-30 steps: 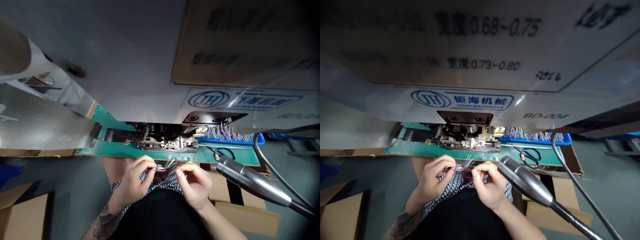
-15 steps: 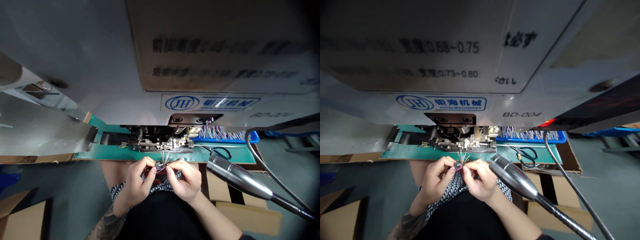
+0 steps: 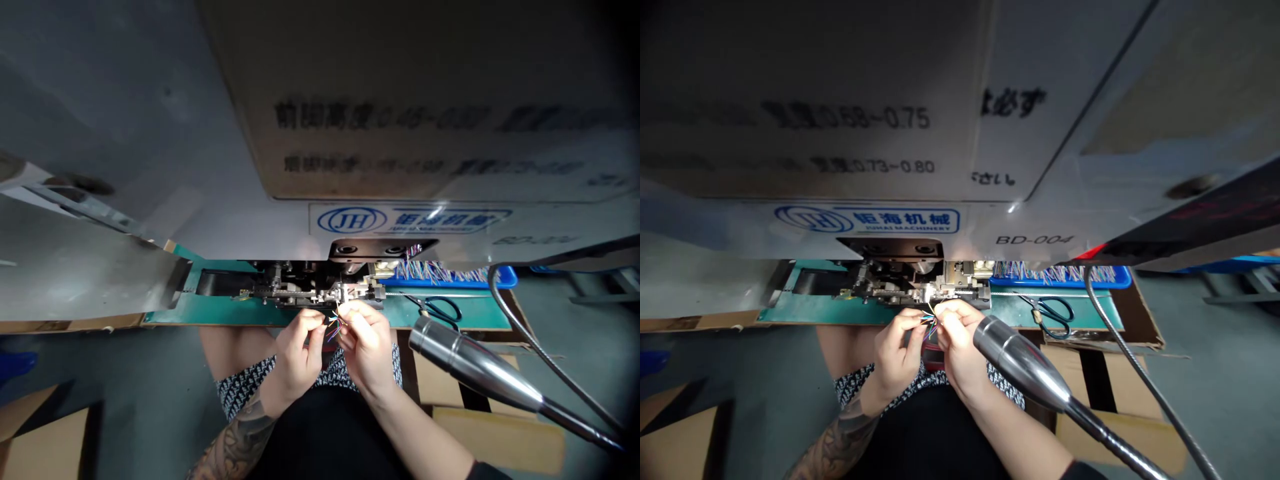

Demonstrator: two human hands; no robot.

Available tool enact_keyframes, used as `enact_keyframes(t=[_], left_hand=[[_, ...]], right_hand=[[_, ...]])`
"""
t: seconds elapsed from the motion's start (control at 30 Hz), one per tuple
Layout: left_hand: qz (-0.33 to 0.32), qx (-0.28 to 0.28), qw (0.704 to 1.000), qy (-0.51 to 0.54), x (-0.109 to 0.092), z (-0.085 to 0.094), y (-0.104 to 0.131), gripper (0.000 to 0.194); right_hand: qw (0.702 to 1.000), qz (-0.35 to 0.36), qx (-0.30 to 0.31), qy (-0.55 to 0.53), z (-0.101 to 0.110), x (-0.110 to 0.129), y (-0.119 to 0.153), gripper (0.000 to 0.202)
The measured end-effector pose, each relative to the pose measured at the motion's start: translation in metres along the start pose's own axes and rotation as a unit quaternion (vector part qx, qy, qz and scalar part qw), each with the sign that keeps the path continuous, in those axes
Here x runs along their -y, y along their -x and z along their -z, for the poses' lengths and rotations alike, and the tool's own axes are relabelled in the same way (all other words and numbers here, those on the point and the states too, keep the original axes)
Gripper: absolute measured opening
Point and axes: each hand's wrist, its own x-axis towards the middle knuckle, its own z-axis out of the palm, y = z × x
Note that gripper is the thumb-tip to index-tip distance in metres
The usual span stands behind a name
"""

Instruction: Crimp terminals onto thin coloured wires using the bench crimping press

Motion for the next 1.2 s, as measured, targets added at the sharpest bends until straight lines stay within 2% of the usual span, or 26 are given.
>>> enact_keyframes(t=[0.13, 0.3, 0.43, 0.67, 0.8, 0.9, 1.03, 1.2], left_hand=[[-0.020, -0.010, 0.999, -0.033, 0.001, -0.001, -0.002, 0.014], [-0.016, -0.010, 0.999, -0.042, 0.000, 0.000, -0.003, 0.014], [-0.018, -0.015, 0.999, -0.037, 0.000, -0.001, -0.002, 0.017], [-0.008, -0.007, 1.000, -0.017, -0.001, 0.003, -0.005, 0.017], [-0.009, -0.006, 1.000, -0.008, -0.002, 0.004, -0.008, 0.018], [-0.010, -0.007, 1.000, -0.015, -0.003, 0.004, -0.009, 0.017], [-0.015, -0.015, 0.999, -0.032, -0.005, 0.004, -0.010, 0.017], [-0.010, -0.011, 0.999, -0.039, -0.008, 0.004, -0.011, 0.017]], right_hand=[[0.999, -0.036, 0.002, -0.007, -0.003, 0.004, -0.001, 0.043], [0.998, -0.059, 0.003, -0.002, -0.003, 0.005, -0.004, 0.048], [0.999, -0.044, 0.004, 0.014, -0.001, 0.006, -0.005, 0.050], [0.994, -0.021, 0.069, 0.082, 0.012, 0.001, -0.008, 0.054], [0.991, 0.000, 0.072, 0.110, 0.010, 0.002, -0.011, 0.055], [0.991, -0.038, 0.086, 0.092, 0.006, 0.007, -0.013, 0.062], [0.989, -0.115, 0.088, 0.034, 0.002, 0.013, -0.014, 0.051], [0.992, -0.103, 0.063, -0.021, 0.002, 0.011, -0.011, 0.048]])
